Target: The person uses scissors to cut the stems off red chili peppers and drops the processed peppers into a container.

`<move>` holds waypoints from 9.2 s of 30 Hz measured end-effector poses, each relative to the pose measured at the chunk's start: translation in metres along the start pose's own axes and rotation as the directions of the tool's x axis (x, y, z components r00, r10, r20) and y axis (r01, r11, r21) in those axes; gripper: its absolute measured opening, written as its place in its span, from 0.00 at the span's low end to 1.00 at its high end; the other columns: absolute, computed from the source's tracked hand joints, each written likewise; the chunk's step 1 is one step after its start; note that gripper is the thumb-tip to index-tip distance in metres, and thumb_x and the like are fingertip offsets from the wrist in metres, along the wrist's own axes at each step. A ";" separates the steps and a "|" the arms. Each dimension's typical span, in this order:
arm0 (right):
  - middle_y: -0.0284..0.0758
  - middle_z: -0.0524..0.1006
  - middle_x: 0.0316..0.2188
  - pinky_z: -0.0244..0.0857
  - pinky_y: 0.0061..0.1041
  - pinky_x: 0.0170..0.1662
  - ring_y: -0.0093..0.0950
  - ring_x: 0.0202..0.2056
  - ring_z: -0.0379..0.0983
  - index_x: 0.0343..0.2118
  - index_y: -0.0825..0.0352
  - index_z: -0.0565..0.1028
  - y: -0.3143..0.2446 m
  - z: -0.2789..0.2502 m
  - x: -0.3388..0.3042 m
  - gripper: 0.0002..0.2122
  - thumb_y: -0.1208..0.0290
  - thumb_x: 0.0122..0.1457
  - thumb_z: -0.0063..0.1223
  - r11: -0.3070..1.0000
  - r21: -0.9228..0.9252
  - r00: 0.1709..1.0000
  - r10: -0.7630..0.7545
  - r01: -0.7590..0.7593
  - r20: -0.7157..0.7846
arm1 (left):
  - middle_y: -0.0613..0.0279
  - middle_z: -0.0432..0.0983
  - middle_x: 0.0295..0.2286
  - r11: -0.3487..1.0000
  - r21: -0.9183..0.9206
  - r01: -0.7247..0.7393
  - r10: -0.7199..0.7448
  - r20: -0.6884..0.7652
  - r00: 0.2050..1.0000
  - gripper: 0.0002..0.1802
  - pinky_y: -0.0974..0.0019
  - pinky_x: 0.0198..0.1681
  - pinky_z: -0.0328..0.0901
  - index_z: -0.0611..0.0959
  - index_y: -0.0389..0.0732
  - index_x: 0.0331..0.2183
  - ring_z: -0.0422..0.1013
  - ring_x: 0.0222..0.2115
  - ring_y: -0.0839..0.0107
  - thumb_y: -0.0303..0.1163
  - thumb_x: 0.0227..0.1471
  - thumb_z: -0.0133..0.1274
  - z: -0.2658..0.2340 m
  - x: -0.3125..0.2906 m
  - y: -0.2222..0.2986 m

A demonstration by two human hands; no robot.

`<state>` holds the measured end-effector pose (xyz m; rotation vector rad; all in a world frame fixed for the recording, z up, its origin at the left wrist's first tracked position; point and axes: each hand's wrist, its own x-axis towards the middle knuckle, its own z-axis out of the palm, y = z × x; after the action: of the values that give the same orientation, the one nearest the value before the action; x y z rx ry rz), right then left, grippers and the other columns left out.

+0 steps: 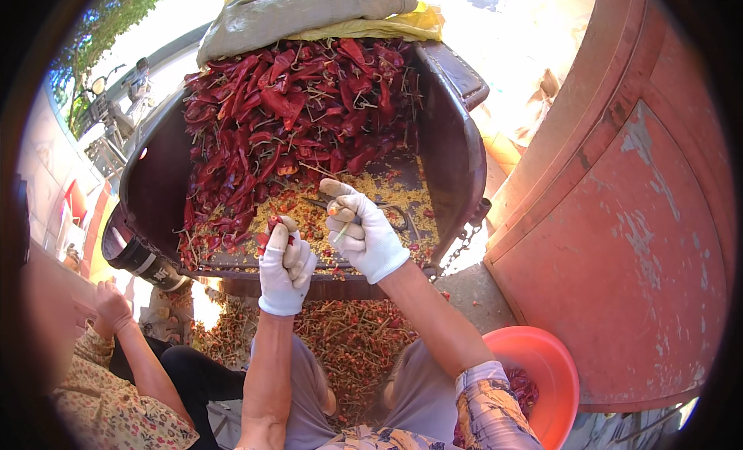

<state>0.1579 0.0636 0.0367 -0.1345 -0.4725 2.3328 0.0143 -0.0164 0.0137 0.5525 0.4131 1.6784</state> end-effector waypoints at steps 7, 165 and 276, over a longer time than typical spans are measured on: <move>0.28 0.77 0.30 0.66 0.17 0.28 0.16 0.26 0.70 0.51 0.65 0.73 -0.011 0.021 -0.031 0.21 0.64 0.56 0.57 -0.076 -0.981 0.878 0.462 0.181 0.126 | 0.78 0.51 0.15 0.995 0.084 -0.061 0.075 -0.176 0.981 0.07 0.78 0.11 0.43 0.78 0.46 0.38 0.46 0.12 0.86 0.36 0.59 0.53 -0.027 0.013 0.018; 0.40 0.70 0.28 0.65 0.36 0.32 0.39 0.31 0.70 0.49 0.61 0.71 0.015 0.026 -0.046 0.23 0.58 0.52 0.60 -0.657 -0.747 0.924 -0.218 0.099 0.314 | 0.71 0.60 0.18 0.995 0.069 0.071 -0.075 0.048 0.996 0.11 0.73 0.21 0.52 0.73 0.42 0.41 0.56 0.17 0.79 0.30 0.54 0.52 -0.024 0.007 0.007; 0.27 0.74 0.26 0.45 0.11 0.14 0.09 0.14 0.57 0.39 0.64 0.70 -0.003 -0.001 0.011 0.06 0.69 0.64 0.48 0.958 -0.277 0.988 -0.108 0.074 -0.110 | 0.75 0.61 0.15 0.968 0.204 0.144 -0.136 -0.053 0.989 0.04 0.77 0.12 0.47 0.75 0.43 0.33 0.54 0.11 0.85 0.29 0.54 0.54 -0.003 0.009 -0.008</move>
<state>0.1524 0.0733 0.0370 -0.3789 -0.7195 2.1446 0.0176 -0.0061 0.0077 0.6294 0.6466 1.5215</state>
